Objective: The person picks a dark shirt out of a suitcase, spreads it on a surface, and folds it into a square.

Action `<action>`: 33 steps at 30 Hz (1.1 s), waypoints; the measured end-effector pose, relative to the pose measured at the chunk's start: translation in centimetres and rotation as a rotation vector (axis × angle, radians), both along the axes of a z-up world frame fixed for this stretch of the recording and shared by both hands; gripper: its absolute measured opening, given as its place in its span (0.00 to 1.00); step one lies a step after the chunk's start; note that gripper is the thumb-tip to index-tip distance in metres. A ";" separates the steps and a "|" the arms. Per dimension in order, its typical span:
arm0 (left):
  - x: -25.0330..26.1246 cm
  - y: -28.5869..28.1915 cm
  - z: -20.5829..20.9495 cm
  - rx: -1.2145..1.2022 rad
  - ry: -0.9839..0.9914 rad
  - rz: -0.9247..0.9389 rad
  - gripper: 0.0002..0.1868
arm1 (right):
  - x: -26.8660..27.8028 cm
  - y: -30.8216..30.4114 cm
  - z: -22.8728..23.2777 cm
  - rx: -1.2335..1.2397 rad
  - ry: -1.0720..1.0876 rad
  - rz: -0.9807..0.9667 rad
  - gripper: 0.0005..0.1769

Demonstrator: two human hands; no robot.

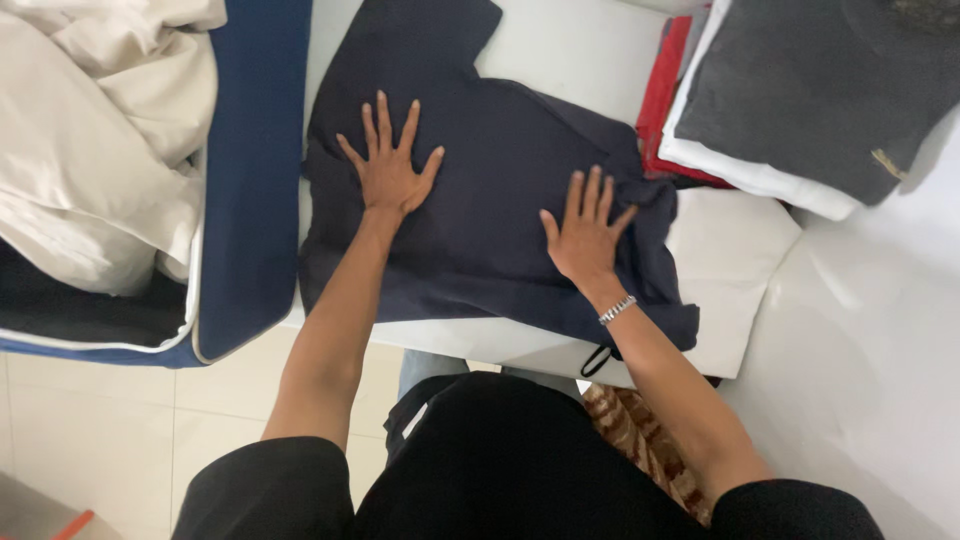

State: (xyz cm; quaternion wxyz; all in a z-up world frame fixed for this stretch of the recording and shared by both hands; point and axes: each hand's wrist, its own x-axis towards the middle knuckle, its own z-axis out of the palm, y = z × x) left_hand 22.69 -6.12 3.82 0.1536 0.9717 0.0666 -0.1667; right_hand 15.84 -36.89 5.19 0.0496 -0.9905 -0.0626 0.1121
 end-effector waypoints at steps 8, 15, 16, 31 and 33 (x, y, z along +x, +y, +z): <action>6.9 1.7 -2.1 -0.119 -0.323 -0.093 0.33 | 5.4 3.4 4.1 -0.008 0.094 -0.065 0.34; 18.1 4.3 -4.1 -0.223 -0.461 -0.102 0.24 | 17.6 9.6 2.1 0.553 -0.165 -0.009 0.14; 19.1 4.1 -4.2 -0.182 -0.455 -0.164 0.28 | 19.1 10.1 1.3 0.639 -0.118 -0.079 0.14; 24.9 4.6 -2.7 -0.270 -0.319 0.041 0.12 | 30.0 9.6 -4.2 0.995 0.200 -0.359 0.16; 24.9 5.3 -2.4 -0.399 -0.147 0.075 0.13 | 29.5 9.7 -3.9 0.954 0.087 -0.272 0.19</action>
